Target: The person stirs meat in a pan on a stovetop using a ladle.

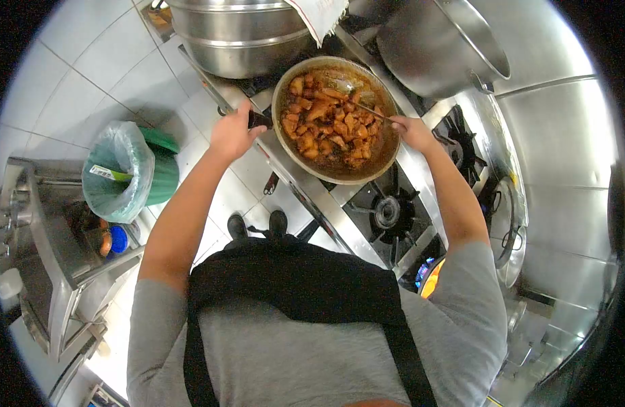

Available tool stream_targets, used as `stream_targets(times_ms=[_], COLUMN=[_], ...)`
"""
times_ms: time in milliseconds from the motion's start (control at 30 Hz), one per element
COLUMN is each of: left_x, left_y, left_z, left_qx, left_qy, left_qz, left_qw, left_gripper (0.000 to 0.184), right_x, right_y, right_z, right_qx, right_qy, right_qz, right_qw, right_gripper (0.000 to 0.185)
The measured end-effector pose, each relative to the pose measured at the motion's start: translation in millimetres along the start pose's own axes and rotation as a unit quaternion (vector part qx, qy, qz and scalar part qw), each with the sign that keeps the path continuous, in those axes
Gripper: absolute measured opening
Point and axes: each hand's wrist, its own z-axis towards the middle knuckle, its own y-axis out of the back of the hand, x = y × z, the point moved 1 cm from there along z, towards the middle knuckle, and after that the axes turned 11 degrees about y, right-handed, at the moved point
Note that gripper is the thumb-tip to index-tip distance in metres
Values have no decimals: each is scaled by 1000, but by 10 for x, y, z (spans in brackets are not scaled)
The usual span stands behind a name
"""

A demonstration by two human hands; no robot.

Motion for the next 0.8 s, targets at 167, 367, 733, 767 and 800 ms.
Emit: stream_targets(times_ms=[167, 367, 733, 767, 800], left_x=[-70, -71, 11, 10, 16], left_y=[101, 92, 10, 9, -2], left_z=[-107, -165, -167, -184, -187], left_qx=[11, 27, 23, 24, 29], left_qy=[10, 15, -29, -36, -36], left_qz=[0, 21, -10, -18, -24], left_qw=[1000, 999, 999, 999, 999], left_gripper=[49, 52, 51, 51, 50], right_x=[744, 1481, 2480, 2398, 2256], right_y=[-130, -392, -648, -777, -823], right_z=[-839, -1465, -1630, -1514, -1409], right_qx=[-6, -85, -60, -72, -80], right_qy=[-114, -209, -398, -401, -394], right_qz=[-186, -134, 8, -15, -20], right_qw=[976, 965, 915, 913, 916], right_gripper=[38, 40, 33, 32, 31])
